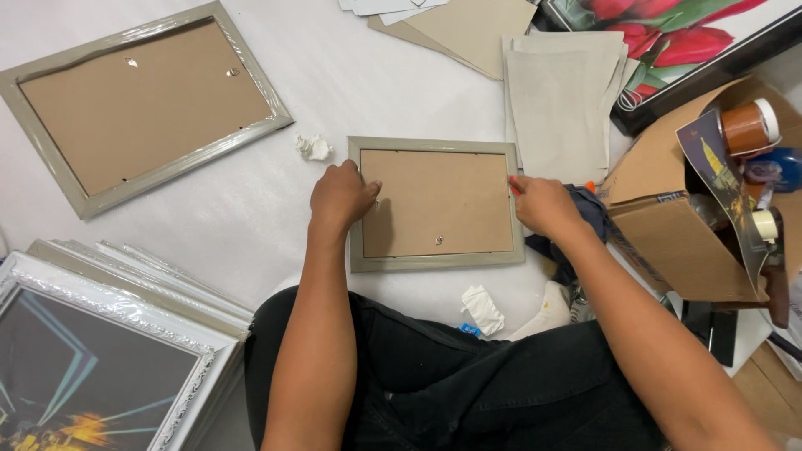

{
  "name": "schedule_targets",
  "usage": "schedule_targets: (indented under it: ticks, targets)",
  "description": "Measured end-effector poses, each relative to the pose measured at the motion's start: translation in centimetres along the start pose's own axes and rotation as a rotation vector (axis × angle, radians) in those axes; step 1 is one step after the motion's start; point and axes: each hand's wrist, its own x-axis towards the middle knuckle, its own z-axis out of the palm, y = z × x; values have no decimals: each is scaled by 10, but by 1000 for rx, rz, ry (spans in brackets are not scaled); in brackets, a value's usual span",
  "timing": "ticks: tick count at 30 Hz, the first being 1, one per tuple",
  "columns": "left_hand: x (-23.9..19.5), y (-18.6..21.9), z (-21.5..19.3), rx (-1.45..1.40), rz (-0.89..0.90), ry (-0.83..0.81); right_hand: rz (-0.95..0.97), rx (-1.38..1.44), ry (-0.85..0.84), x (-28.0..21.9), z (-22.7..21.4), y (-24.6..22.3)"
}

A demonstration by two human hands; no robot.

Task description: Framing a picture by cleaning the frame, inserting the artwork and backboard, and securing it.

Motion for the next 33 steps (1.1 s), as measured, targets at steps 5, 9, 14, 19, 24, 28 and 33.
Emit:
schedule_targets:
  ticks: [5, 9, 14, 19, 24, 28, 33]
  targets:
    - [6, -6, 6, -26, 2, 31, 12, -31, -79, -59, -6, -9]
    - [13, -17, 11, -28, 0, 55, -12, -68, -157, -92, 2, -3]
    - [9, -16, 3, -65, -55, 80, 15, -89, -152, -103, 4, -13]
    - [32, -35, 22, -48, -55, 71, -136, 265, -50, -126, -35, -132]
    - [26, -27, 9, -85, -40, 46, -357, 385, -7, -53, 9, -181]
    - [26, -23, 8, -59, -45, 26, -353, 313, 49, 18, 50, -201]
    - [30, -25, 13, -56, -47, 26, -314, 269, -13, 5, 57, -206]
